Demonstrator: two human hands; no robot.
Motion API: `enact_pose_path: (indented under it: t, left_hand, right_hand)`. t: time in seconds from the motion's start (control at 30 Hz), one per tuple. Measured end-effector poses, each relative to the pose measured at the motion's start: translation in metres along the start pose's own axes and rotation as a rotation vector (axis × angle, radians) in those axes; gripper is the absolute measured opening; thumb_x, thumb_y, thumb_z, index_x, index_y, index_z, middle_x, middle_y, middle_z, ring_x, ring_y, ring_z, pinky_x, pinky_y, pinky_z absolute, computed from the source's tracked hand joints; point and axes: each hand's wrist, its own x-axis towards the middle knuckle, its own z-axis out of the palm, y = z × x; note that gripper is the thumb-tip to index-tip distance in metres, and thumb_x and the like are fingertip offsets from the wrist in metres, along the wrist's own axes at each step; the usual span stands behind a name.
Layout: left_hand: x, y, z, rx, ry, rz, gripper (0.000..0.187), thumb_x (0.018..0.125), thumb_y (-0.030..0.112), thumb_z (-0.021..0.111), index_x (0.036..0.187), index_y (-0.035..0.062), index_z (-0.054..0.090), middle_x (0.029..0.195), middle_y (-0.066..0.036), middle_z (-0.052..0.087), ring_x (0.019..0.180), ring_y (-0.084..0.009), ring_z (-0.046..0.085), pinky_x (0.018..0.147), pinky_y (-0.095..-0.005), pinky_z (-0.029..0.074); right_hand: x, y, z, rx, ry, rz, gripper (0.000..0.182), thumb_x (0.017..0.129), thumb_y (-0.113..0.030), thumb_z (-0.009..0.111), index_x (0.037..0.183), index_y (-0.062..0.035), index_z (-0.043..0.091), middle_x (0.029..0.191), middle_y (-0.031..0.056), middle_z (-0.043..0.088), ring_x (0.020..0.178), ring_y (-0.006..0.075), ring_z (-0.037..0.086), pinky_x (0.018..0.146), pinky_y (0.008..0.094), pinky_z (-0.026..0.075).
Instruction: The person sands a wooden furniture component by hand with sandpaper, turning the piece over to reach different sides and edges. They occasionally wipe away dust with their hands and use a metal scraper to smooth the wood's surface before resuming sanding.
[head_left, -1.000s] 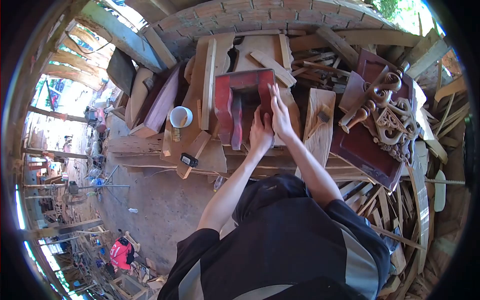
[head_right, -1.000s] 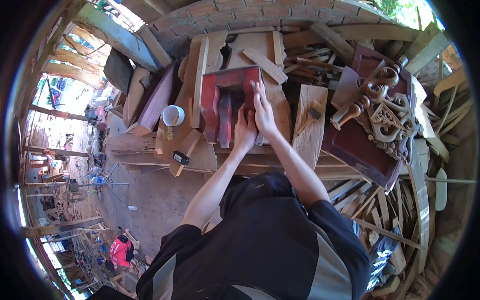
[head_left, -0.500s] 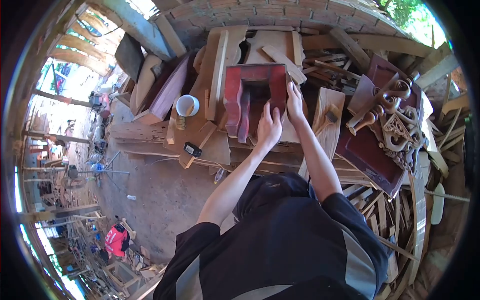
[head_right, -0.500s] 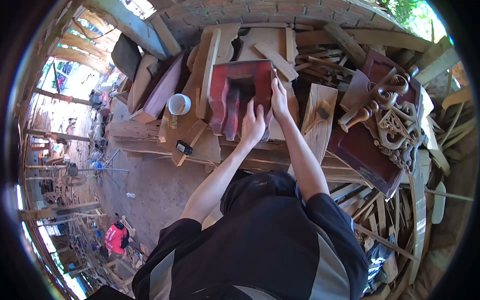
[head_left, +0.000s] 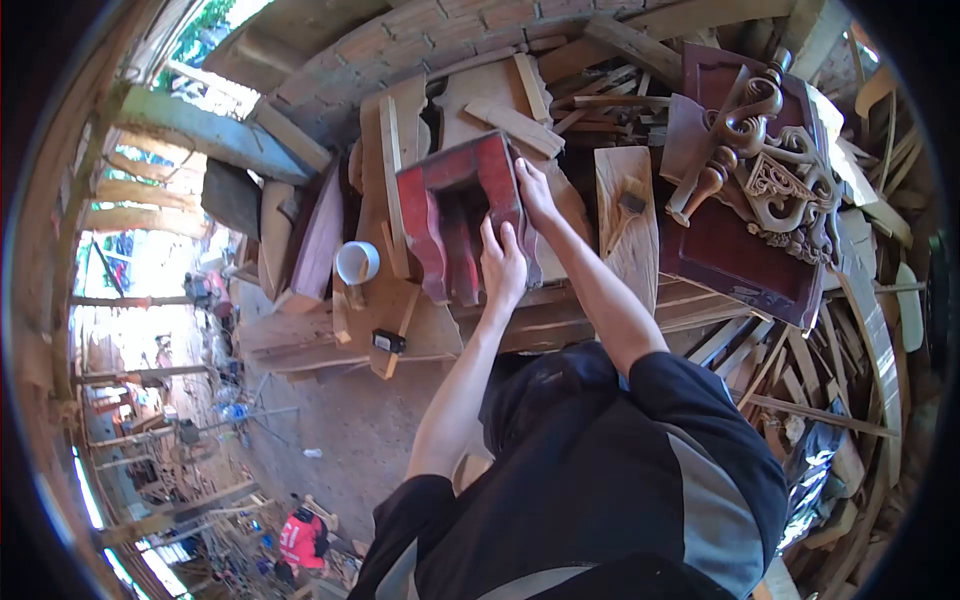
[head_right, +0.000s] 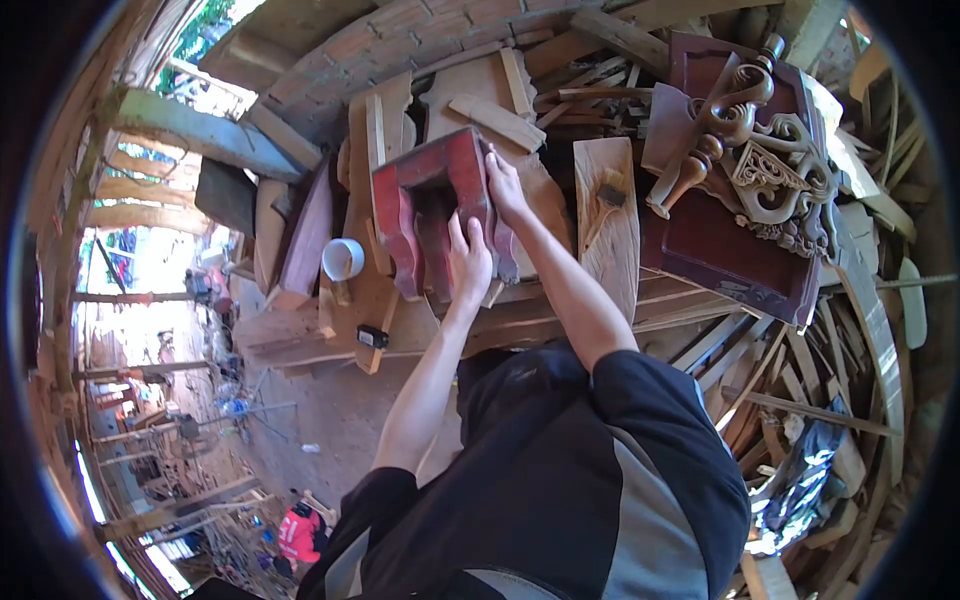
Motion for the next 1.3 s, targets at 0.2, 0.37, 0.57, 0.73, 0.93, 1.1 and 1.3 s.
enact_pose_path:
  t: [0.2,0.37,0.57,0.73,0.93,1.1,1.3]
  left_hand:
    - [0.0,0.01,0.001,0.046,-0.025,-0.069,0.058,0.108,0.04,0.042,0.151,0.0013,0.037,0.142,-0.032,0.052,0.131,-0.046,0.052,0.107,-0.0482,0.043]
    - [0.002,-0.006,0.005,0.062,0.003,-0.015,0.059,0.108,0.039,0.042,0.15,-0.0012,0.037,0.144,-0.032,0.05,0.132,-0.0451,0.051,0.108,-0.047,0.042]
    - [-0.003,0.018,0.004,0.022,-0.017,-0.117,0.055,0.109,0.037,0.041,0.149,-0.0004,0.039,0.143,-0.031,0.051,0.131,-0.0435,0.053,0.106,-0.0461,0.043]
    - [-0.002,-0.008,0.005,0.075,0.056,0.071,0.055,0.108,0.038,0.042,0.15,0.002,0.038,0.14,-0.031,0.054,0.129,-0.0441,0.055,0.105,-0.0472,0.043]
    - [-0.001,0.003,0.007,0.066,0.021,-0.056,0.056,0.108,0.038,0.043,0.15,0.0016,0.038,0.143,-0.029,0.052,0.13,-0.0442,0.053,0.105,-0.0482,0.043]
    - [-0.003,0.012,0.005,0.013,0.014,-0.018,0.056,0.108,0.039,0.043,0.148,0.0008,0.039,0.145,-0.027,0.05,0.135,-0.0411,0.048,0.111,-0.0457,0.037]
    - [0.011,-0.004,-0.004,-0.072,-0.134,-0.061,0.054,0.108,0.04,0.04,0.15,0.005,0.035,0.139,-0.028,0.055,0.13,-0.0412,0.054,0.106,-0.0453,0.042]
  right_hand:
    - [-0.01,0.034,-0.023,-0.204,0.002,0.118,0.053,0.109,-0.038,0.044,0.146,-0.0002,0.049,0.147,0.0142,0.056,0.138,0.023,0.048,0.114,0.0337,0.035]
    - [-0.027,-0.015,0.012,-0.151,0.005,-0.376,0.047,0.11,-0.033,0.045,0.144,-0.0025,0.054,0.126,0.0061,0.066,0.109,0.0147,0.058,0.099,0.0314,0.046]
    - [0.0,0.045,-0.015,-0.323,0.05,0.241,0.05,0.109,-0.036,0.045,0.147,-0.005,0.052,0.123,0.0067,0.068,0.108,0.0142,0.058,0.097,0.0321,0.047]
    - [-0.025,-0.023,0.006,-0.016,-0.09,-0.043,0.05,0.11,-0.033,0.042,0.148,-0.0019,0.048,0.149,0.0153,0.054,0.14,0.0263,0.046,0.115,0.0315,0.032]
    - [-0.011,0.013,0.002,-0.104,-0.006,-0.039,0.053,0.111,-0.037,0.041,0.151,-0.003,0.045,0.145,0.0101,0.056,0.128,0.0173,0.051,0.11,0.0313,0.038]
    - [-0.038,-0.04,0.005,-0.002,-0.189,-0.15,0.053,0.111,-0.033,0.038,0.153,0.0001,0.041,0.157,0.0096,0.043,0.14,0.0158,0.038,0.118,0.0298,0.026]
    - [-0.135,-0.059,-0.012,-0.091,-0.247,-0.139,0.056,0.112,-0.028,0.035,0.157,0.0035,0.027,0.165,0.0171,0.028,0.155,0.0238,0.017,0.125,0.0344,0.013]
